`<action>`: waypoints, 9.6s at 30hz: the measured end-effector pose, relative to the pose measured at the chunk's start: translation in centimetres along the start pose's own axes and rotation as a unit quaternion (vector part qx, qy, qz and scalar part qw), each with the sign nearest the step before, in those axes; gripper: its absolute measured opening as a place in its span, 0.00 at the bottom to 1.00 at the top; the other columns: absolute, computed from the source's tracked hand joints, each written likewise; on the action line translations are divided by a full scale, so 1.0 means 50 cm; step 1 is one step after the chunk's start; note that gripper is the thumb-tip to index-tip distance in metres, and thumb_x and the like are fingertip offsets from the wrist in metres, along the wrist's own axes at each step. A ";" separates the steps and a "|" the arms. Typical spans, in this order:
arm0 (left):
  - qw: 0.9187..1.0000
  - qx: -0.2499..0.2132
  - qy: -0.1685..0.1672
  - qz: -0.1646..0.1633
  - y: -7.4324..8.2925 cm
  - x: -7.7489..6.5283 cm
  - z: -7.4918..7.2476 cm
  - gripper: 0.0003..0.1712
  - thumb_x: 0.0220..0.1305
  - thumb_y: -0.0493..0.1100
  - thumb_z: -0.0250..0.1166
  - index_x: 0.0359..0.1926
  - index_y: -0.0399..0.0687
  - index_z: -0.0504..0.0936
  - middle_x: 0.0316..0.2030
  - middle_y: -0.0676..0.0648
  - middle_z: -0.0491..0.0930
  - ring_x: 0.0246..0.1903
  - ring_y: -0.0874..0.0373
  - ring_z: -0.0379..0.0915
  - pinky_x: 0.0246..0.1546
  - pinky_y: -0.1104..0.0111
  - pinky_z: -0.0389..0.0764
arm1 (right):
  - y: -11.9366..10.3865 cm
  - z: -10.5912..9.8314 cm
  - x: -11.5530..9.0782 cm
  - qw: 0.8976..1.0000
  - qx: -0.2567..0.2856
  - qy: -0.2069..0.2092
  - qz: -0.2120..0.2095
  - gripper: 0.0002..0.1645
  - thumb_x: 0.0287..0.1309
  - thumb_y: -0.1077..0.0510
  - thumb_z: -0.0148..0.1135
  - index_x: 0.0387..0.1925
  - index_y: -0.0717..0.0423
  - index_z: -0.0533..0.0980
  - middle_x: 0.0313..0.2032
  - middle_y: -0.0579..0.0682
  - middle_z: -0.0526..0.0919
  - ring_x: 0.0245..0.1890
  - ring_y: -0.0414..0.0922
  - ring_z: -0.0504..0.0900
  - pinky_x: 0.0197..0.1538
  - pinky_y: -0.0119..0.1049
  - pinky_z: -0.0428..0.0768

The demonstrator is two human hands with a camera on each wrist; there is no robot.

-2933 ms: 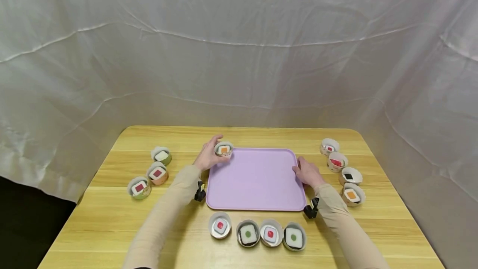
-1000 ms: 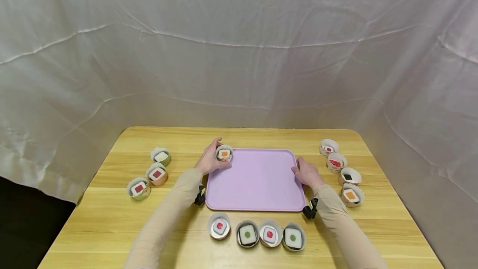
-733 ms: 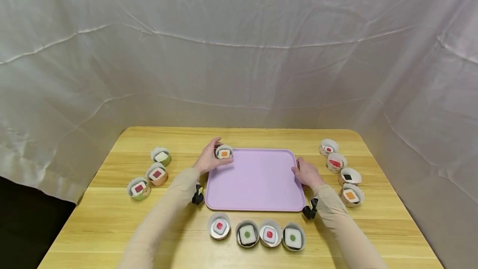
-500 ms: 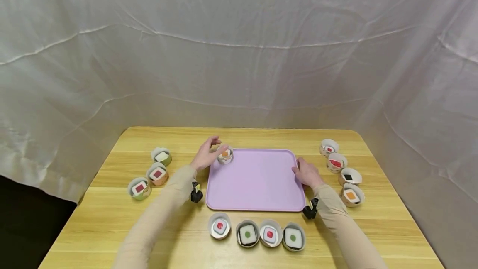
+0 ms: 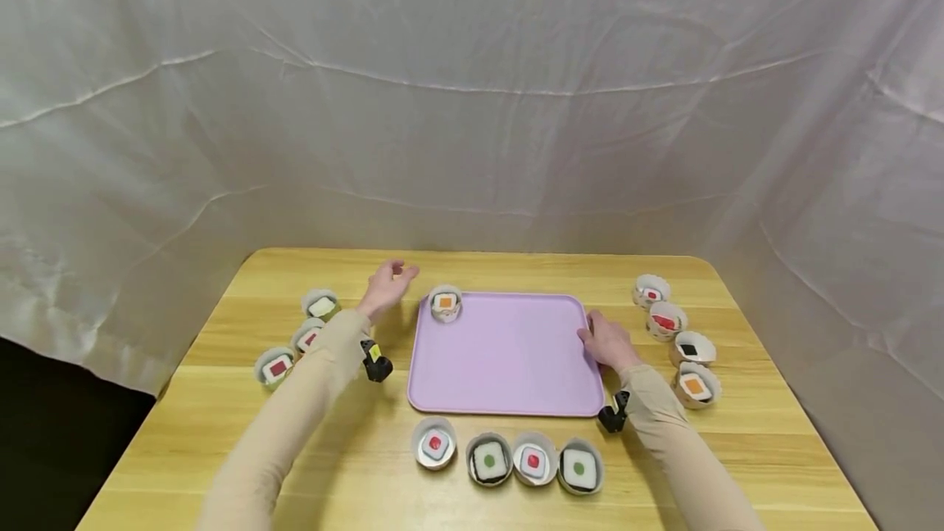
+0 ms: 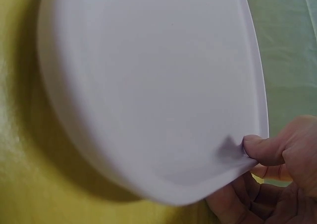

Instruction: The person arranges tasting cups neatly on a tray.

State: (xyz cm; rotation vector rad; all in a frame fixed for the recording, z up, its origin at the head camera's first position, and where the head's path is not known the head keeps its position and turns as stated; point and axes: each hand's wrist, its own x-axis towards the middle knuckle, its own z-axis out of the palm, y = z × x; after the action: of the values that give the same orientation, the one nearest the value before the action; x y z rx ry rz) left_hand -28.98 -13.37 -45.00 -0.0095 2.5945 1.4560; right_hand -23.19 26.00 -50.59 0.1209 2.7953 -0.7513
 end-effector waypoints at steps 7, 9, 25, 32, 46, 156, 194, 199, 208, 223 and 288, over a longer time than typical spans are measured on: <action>0.996 0.071 0.036 -0.049 -0.018 0.010 -0.073 0.48 0.71 0.54 0.57 0.77 0.33 0.44 0.75 0.24 0.44 0.74 0.28 0.36 0.75 0.39 0.49 | -0.002 -0.001 0.002 1.000 -0.002 0.000 0.005 0.19 0.73 0.55 0.51 0.55 0.67 0.66 0.37 0.63 0.80 0.30 0.50 0.81 0.29 0.37 0.79; 0.994 0.084 0.044 -0.057 -0.025 0.008 -0.099 0.53 0.70 0.54 0.59 0.77 0.31 0.38 0.74 0.22 0.39 0.74 0.26 0.33 0.75 0.39 0.47 | -0.003 0.001 0.001 1.000 0.001 -0.004 0.006 0.20 0.74 0.55 0.51 0.56 0.67 0.66 0.37 0.63 0.80 0.30 0.50 0.81 0.28 0.37 0.79; 0.922 0.340 0.124 -0.137 -0.062 -0.006 -0.263 0.63 0.66 0.73 0.51 0.78 0.32 0.31 0.71 0.13 0.36 0.68 0.14 0.46 0.63 0.33 0.69 | -0.003 0.001 -0.004 1.000 0.009 0.006 -0.002 0.19 0.73 0.55 0.51 0.54 0.67 0.67 0.37 0.65 0.81 0.27 0.50 0.82 0.26 0.37 0.80; 0.906 0.369 0.104 -0.179 -0.105 -0.005 -0.222 0.68 0.61 0.81 0.47 0.76 0.27 0.42 0.65 0.11 0.54 0.63 0.18 0.60 0.57 0.38 0.73 | -0.001 0.003 -0.005 1.000 0.016 -0.005 0.013 0.19 0.74 0.54 0.50 0.55 0.66 0.66 0.36 0.63 0.80 0.24 0.48 0.81 0.23 0.36 0.80; 0.919 0.351 0.071 -0.164 -0.136 -0.013 -0.160 0.72 0.50 0.71 0.72 0.73 0.25 0.44 0.60 0.17 0.62 0.57 0.23 0.69 0.53 0.40 0.78 | -0.007 0.003 -0.015 1.000 0.014 -0.004 0.016 0.22 0.74 0.55 0.51 0.58 0.67 0.65 0.40 0.65 0.80 0.28 0.49 0.82 0.26 0.37 0.81; 0.977 0.122 0.035 0.172 0.061 0.013 -0.062 0.36 0.51 0.48 0.79 0.59 0.43 0.75 0.54 0.36 0.79 0.55 0.40 0.73 0.58 0.48 0.75 | -0.010 0.007 -0.002 1.000 -0.015 0.008 -0.011 0.19 0.72 0.55 0.52 0.55 0.67 0.67 0.42 0.66 0.81 0.38 0.56 0.82 0.40 0.47 0.82; 0.924 0.317 -0.037 0.210 0.133 0.011 0.085 0.38 0.50 0.48 0.80 0.61 0.58 0.73 0.54 0.45 0.78 0.51 0.42 0.80 0.47 0.50 0.82 | -0.016 0.010 -0.007 1.000 -0.011 0.014 -0.013 0.19 0.73 0.55 0.52 0.55 0.67 0.67 0.42 0.67 0.81 0.37 0.56 0.82 0.39 0.47 0.82; 0.926 0.317 -0.036 0.204 0.130 0.009 0.102 0.40 0.49 0.48 0.80 0.62 0.56 0.72 0.55 0.45 0.79 0.52 0.43 0.80 0.49 0.50 0.81 | -0.016 0.010 -0.009 1.000 -0.008 0.012 -0.010 0.19 0.73 0.56 0.51 0.55 0.67 0.67 0.41 0.67 0.81 0.36 0.55 0.82 0.37 0.45 0.82; 0.921 0.333 -0.027 0.203 0.125 0.018 0.132 0.36 0.48 0.49 0.80 0.58 0.55 0.75 0.54 0.47 0.83 0.47 0.45 0.82 0.44 0.54 0.81 | -0.008 0.005 -0.005 1.000 -0.015 0.017 -0.011 0.19 0.72 0.55 0.52 0.54 0.67 0.67 0.42 0.67 0.81 0.37 0.56 0.82 0.40 0.47 0.82; 0.915 0.361 -0.012 0.182 0.099 0.029 0.174 0.35 0.45 0.49 0.82 0.55 0.50 0.79 0.48 0.47 0.85 0.49 0.49 0.73 0.43 0.54 0.78 | -0.010 0.004 -0.006 1.000 -0.006 0.008 -0.005 0.19 0.73 0.55 0.51 0.54 0.66 0.67 0.41 0.67 0.81 0.34 0.54 0.82 0.33 0.41 0.81; 0.919 0.344 -0.011 0.193 0.032 0.004 0.179 0.56 0.44 0.54 0.82 0.72 0.44 0.66 0.67 0.40 0.71 0.62 0.43 0.64 0.64 0.53 0.66 | -0.029 0.015 -0.002 1.000 0.003 0.001 0.000 0.20 0.74 0.55 0.50 0.56 0.66 0.66 0.43 0.67 0.81 0.36 0.55 0.82 0.35 0.43 0.82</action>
State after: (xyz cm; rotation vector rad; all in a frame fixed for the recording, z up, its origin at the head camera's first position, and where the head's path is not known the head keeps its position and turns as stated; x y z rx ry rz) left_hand -28.06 -4.91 -48.23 0.6291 3.0481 0.5213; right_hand -23.11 24.38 -50.50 0.1223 2.7952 -0.7605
